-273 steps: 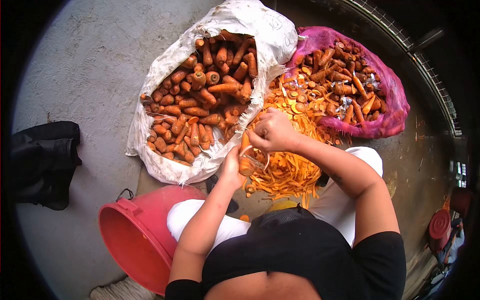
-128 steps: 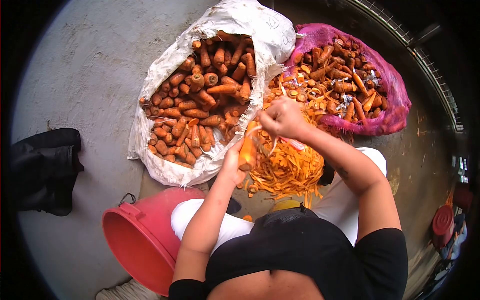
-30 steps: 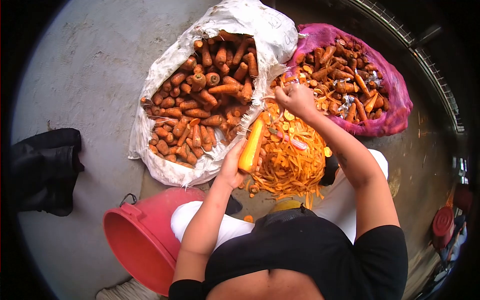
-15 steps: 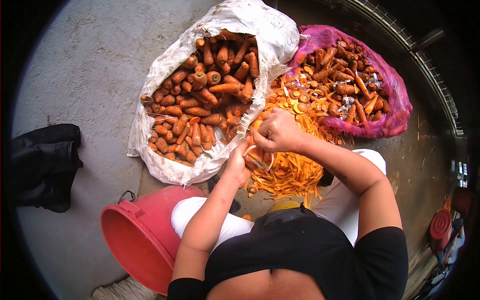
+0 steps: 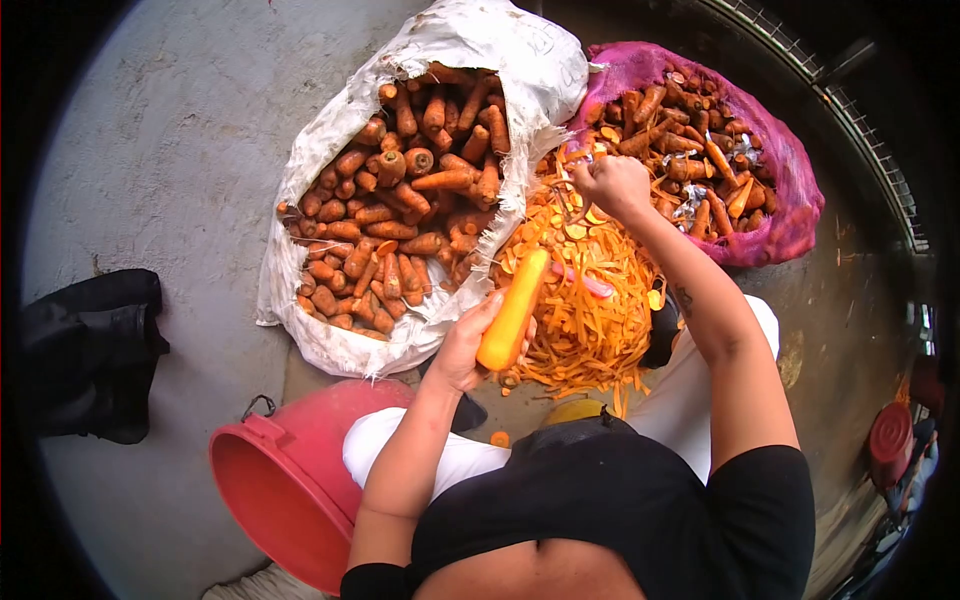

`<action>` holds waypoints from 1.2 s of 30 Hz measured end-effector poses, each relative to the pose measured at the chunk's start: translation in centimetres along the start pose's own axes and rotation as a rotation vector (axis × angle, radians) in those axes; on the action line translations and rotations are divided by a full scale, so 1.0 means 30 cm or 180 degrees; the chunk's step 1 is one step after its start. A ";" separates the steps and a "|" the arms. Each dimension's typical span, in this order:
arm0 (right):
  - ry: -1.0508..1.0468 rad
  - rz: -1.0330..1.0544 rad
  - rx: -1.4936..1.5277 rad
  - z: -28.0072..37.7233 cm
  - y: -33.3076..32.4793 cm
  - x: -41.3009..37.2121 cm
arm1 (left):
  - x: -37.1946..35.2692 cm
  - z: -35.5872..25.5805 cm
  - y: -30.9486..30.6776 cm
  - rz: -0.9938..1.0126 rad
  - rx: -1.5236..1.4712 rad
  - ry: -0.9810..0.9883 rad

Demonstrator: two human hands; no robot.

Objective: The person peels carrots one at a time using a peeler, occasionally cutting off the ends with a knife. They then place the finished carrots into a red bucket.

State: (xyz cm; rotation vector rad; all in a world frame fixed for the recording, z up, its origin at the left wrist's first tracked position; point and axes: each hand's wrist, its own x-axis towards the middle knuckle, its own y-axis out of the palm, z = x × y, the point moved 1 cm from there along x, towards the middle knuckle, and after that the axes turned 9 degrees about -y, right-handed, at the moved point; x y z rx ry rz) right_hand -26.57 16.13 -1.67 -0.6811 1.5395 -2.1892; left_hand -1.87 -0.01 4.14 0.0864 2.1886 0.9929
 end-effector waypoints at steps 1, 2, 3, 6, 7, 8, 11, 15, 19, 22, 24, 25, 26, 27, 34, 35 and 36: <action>0.0036 -0.0090 0.0130 0.017 -0.001 0.010 | 0.011 0.002 -0.016 -0.0150 0.0022 0.0073; 0.0082 0.0162 0.0529 0.034 0.000 0.010 | 0.022 0.001 -0.025 -0.0163 -0.0162 0.0082; 0.0129 0.0409 0.0926 0.077 -0.033 0.008 | 0.034 -0.006 -0.032 -0.0172 -0.0340 0.0095; -0.0460 0.0033 0.1687 0.204 -0.065 -0.038 | 0.073 -0.005 -0.089 -0.0178 -0.0774 0.0111; -0.0795 0.0027 0.1757 0.249 -0.088 -0.058 | 0.083 0.003 -0.104 -0.0259 -0.0792 0.0126; -0.1123 0.0024 0.1821 0.286 -0.103 -0.079 | 0.092 0.013 -0.118 -0.0336 -0.0813 0.0135; -0.1734 -0.0099 0.1896 0.361 -0.126 -0.150 | 0.113 0.007 -0.070 -0.1040 -0.1033 0.0192; -0.2134 -0.0332 0.1709 0.374 -0.102 -0.183 | 0.120 0.012 -0.070 -0.0957 -0.1106 0.0182; -0.2034 -0.0242 0.1703 0.360 -0.087 -0.185 | 0.119 0.010 -0.036 -0.1155 -0.1098 0.0031; -0.2017 -0.0133 0.1724 0.347 -0.086 -0.182 | 0.112 0.006 -0.005 -0.0960 -0.0816 0.0205; -0.1943 -0.0085 0.1821 0.333 -0.066 -0.173 | 0.116 0.031 -0.035 -0.0979 -0.0642 0.0245; -0.1657 -0.0123 0.1609 0.309 -0.063 -0.152 | 0.110 0.039 -0.040 -0.0991 -0.0555 0.0261; -0.1366 -0.0163 0.1395 0.267 -0.060 -0.117 | 0.099 0.047 -0.041 -0.0898 -0.0467 0.0171; -0.1073 -0.0202 0.1177 0.215 -0.055 -0.081 | 0.083 0.050 -0.029 -0.0802 -0.0379 0.0081; -0.0087 0.0025 0.0251 0.034 -0.026 -0.002 | 0.016 -0.001 -0.023 -0.0069 -0.0287 0.0013; 0.0051 -0.0002 0.0602 0.061 -0.035 -0.003 | 0.032 0.004 -0.033 -0.0079 -0.0386 0.0038; 0.0081 0.0128 0.0863 0.079 -0.022 -0.001 | 0.042 0.001 -0.040 -0.0094 -0.0478 0.0070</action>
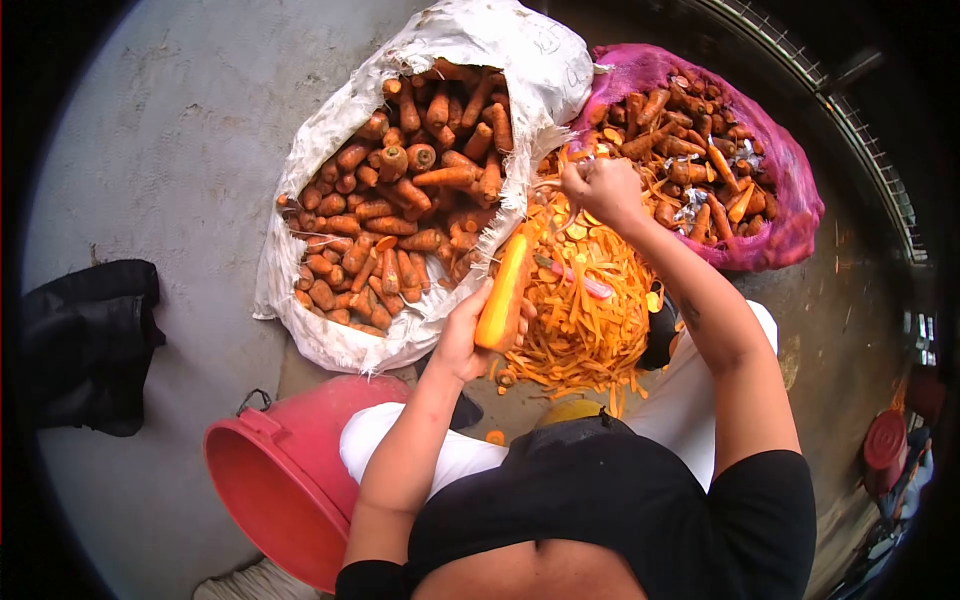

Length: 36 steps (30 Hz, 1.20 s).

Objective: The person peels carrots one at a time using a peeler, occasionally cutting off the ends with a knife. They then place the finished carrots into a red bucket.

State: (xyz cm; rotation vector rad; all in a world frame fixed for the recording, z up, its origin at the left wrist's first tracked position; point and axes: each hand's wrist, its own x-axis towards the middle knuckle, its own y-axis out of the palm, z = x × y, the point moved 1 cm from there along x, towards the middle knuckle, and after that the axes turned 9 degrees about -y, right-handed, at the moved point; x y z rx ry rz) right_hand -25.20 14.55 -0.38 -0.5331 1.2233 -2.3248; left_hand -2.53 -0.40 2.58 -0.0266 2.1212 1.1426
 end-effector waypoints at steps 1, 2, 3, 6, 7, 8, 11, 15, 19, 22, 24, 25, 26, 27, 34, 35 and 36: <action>-0.0168 0.0083 0.0341 0.045 -0.010 -0.006 | 0.003 -0.013 -0.001 0.0108 -0.0087 0.0006; -0.0332 0.0167 0.0685 0.093 -0.021 -0.024 | 0.009 -0.014 -0.007 -0.0129 -0.0136 0.0032; -0.0536 0.0212 0.0901 0.143 -0.028 -0.041 | 0.022 -0.008 -0.020 -0.0364 -0.0183 0.0055; -0.1582 0.0115 0.1233 0.256 -0.026 -0.107 | 0.066 0.010 -0.071 -0.0593 -0.0394 0.0097; -0.1794 0.0107 0.1093 0.280 -0.026 -0.127 | 0.073 0.006 -0.044 -0.0794 -0.0557 0.0112; -0.2000 0.0099 0.0956 0.297 -0.026 -0.144 | 0.070 0.001 -0.020 -0.0999 -0.0718 0.0124; -0.2283 -0.0080 0.0922 0.300 0.008 -0.170 | 0.056 -0.006 -0.002 -0.0816 -0.0561 0.0128; -0.2285 -0.0001 0.0764 0.303 -0.008 -0.176 | 0.051 0.001 0.035 -0.0817 -0.0579 0.0195; -0.2354 -0.0108 0.0797 0.283 0.007 -0.173 | 0.058 0.012 0.025 -0.0807 -0.0388 0.0162; -0.1689 -0.0089 0.0634 0.209 0.024 -0.122 | 0.061 0.026 -0.028 -0.0706 0.0022 0.0110; -0.1065 0.0259 0.0141 0.124 -0.006 -0.052 | 0.018 0.030 0.036 -0.0699 0.0293 0.0078; -0.1000 0.0442 -0.0648 0.056 -0.001 -0.012 | 0.026 0.045 0.003 -0.0505 0.0312 0.0015; -0.1259 0.0022 -0.0802 -0.016 0.021 -0.003 | 0.011 0.040 0.014 -0.0352 0.0337 -0.0022; -0.0757 0.0236 -0.0974 -0.072 0.027 0.012 | -0.009 0.024 0.039 -0.0199 0.0372 -0.0059; 0.0187 0.0286 0.0273 0.039 -0.007 0.013 | 0.028 0.000 -0.021 -0.0062 0.0046 -0.0126; -0.0050 0.0391 0.0681 0.101 -0.040 -0.009 | 0.038 0.002 -0.040 -0.0168 -0.0007 -0.0077; -0.0327 0.0356 0.0813 0.135 -0.030 -0.030 | 0.048 0.005 -0.061 -0.0275 -0.0063 -0.0026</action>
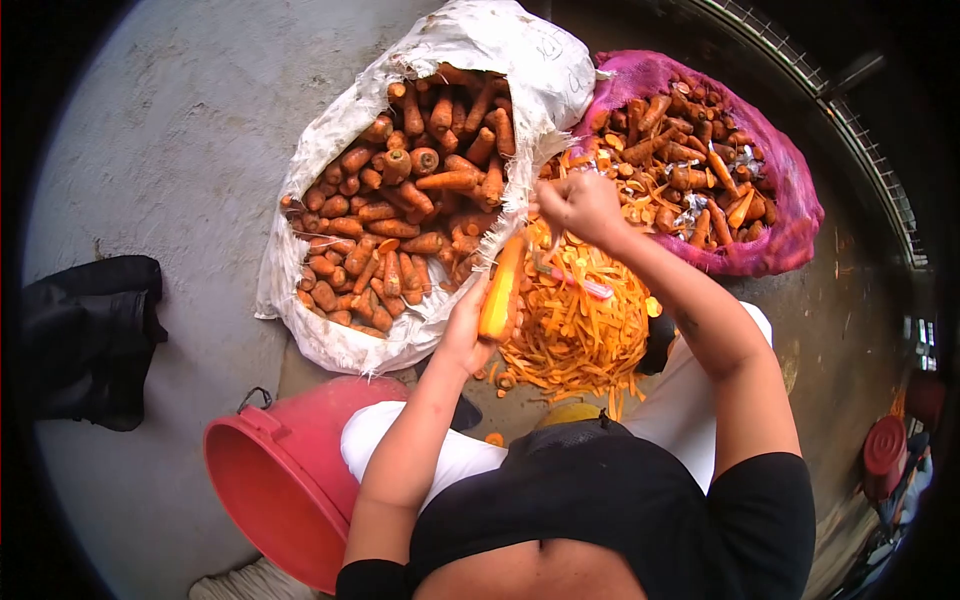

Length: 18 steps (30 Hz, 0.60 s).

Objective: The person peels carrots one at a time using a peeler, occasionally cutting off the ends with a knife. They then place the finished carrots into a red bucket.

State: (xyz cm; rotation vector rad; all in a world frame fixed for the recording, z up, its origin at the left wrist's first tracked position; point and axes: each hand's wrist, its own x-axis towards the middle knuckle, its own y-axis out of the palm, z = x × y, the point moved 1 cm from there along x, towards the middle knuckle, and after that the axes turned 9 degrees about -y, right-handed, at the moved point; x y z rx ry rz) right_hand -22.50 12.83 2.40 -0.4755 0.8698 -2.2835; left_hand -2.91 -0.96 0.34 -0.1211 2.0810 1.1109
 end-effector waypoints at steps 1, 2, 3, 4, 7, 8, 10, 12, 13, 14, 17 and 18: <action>-0.0446 0.0032 0.0073 0.047 0.008 -0.021 | 0.009 0.001 -0.005 -0.0093 -0.0069 0.0065; -0.0885 0.0062 0.0146 0.091 0.015 -0.044 | 0.014 0.008 -0.009 -0.0301 -0.0090 0.0143; -0.1219 -0.0068 0.0164 0.114 0.039 -0.068 | 0.006 0.004 0.021 -0.0506 -0.0108 0.0211; -0.1545 -0.0203 0.0180 0.136 0.059 -0.089 | 0.005 0.000 0.037 -0.0709 -0.0121 0.0272; -0.1788 -0.0162 -0.0031 0.148 0.091 -0.125 | 0.024 0.006 0.026 -0.0521 -0.0440 0.0074; -0.1879 -0.0163 -0.0114 0.145 0.097 -0.130 | 0.023 0.004 0.036 -0.0458 -0.0506 0.0073; -0.1865 -0.0107 -0.0101 0.147 0.090 -0.132 | 0.017 0.005 0.056 -0.0486 -0.0453 0.0057; -0.1977 -0.0135 -0.0235 0.148 0.086 -0.133 | 0.008 0.006 0.085 -0.0514 -0.0398 0.0074; -0.1919 -0.0144 -0.0214 0.141 0.087 -0.133 | 0.002 0.006 0.103 -0.0576 -0.0398 0.0086; -0.1860 -0.0157 -0.0195 0.129 0.089 -0.133 | -0.003 0.006 0.122 -0.0635 -0.0394 0.0097; -0.0938 -0.0069 -0.0322 0.052 0.056 -0.076 | -0.022 0.024 0.086 -0.0295 0.0067 0.0034; -0.0497 -0.0017 -0.0391 0.004 0.033 -0.040 | -0.025 0.035 0.063 -0.0095 0.0294 -0.0013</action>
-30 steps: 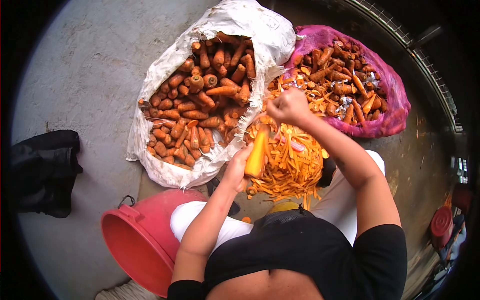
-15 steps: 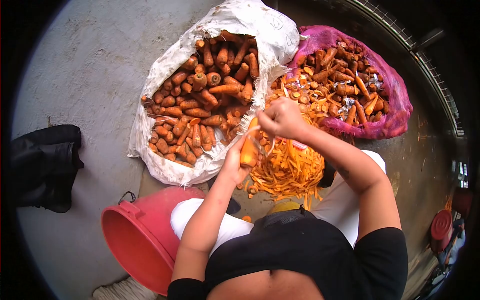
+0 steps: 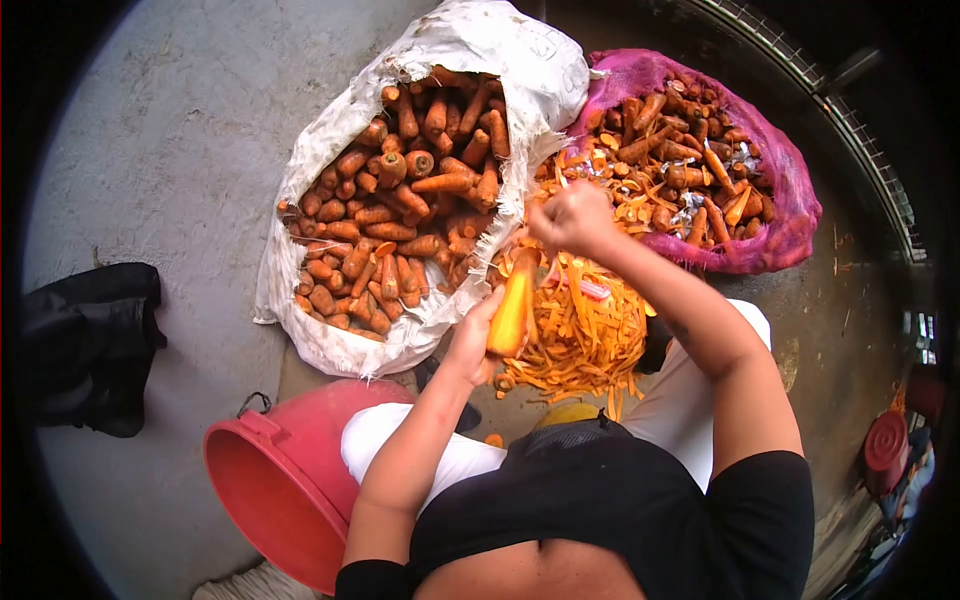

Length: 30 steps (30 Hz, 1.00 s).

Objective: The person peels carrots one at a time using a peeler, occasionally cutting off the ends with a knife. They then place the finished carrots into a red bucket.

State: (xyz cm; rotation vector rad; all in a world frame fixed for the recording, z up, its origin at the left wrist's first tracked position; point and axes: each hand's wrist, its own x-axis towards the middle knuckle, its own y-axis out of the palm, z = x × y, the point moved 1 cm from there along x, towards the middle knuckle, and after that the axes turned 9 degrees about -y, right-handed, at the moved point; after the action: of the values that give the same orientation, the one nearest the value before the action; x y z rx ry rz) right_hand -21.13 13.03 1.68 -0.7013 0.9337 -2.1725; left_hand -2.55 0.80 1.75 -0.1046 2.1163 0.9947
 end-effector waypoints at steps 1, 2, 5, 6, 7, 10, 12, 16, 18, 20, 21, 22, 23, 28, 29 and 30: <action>-0.0008 0.0078 -0.0525 -0.057 -0.017 0.017 | 0.002 0.012 -0.012 -0.0096 -0.0127 -0.0133; -0.0018 0.0160 -0.1050 -0.122 -0.031 0.028 | -0.010 0.008 -0.003 0.0021 -0.0108 -0.0113; 0.0629 0.0074 -0.1462 -0.239 -0.032 0.016 | -0.062 -0.038 0.024 0.0315 0.0058 -0.0009; 0.0676 -0.0044 -0.1289 -0.232 -0.023 0.017 | -0.058 -0.044 0.022 0.0288 0.0022 -0.0015; 0.0718 -0.0148 -0.1119 -0.222 -0.009 0.022 | -0.049 -0.050 0.022 0.0262 -0.0028 -0.0020; 0.0820 -0.0085 -0.0264 -0.103 -0.005 0.043 | -0.009 -0.048 -0.022 0.0216 -0.0277 -0.0080; 0.0512 -0.0102 0.0472 -0.006 -0.010 0.040 | 0.027 -0.034 -0.068 0.0093 -0.0538 -0.0111; -0.1008 -0.0202 0.0439 0.132 0.031 -0.007 | 0.032 -0.044 -0.024 -0.0767 -0.0418 0.0191; -0.1464 -0.0244 0.0390 0.160 0.050 -0.035 | 0.036 -0.044 -0.010 -0.0785 -0.0707 0.0001; -0.1485 -0.0295 0.0311 0.165 0.058 -0.050 | 0.038 -0.042 -0.007 -0.0529 -0.0805 0.0003; -0.1498 -0.0315 0.0272 0.166 0.059 -0.051 | 0.034 -0.048 0.003 -0.0411 -0.0719 0.0050; -0.1403 -0.0319 0.0286 0.164 0.057 -0.052 | 0.029 -0.050 0.015 -0.0553 -0.0722 0.0047; -0.1309 -0.0326 0.0301 0.161 0.051 -0.053 | 0.025 -0.052 0.032 -0.0696 -0.0722 0.0044; -0.0932 -0.0260 0.0221 0.113 0.056 -0.043 | 0.068 -0.023 -0.015 -0.0528 -0.0705 0.0093; -0.0528 -0.0170 0.0167 0.071 0.050 -0.024 | 0.048 -0.017 -0.021 -0.0344 -0.0418 0.0072; -0.0123 -0.0083 0.0114 0.022 0.039 -0.002 | 0.026 -0.015 -0.015 -0.0159 -0.0127 0.0050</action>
State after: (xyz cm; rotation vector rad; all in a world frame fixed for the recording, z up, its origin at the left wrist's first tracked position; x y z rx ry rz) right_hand -20.20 12.19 1.17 -0.7395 0.8682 -2.1852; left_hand -3.21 0.36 1.11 -0.1848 2.0983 1.0096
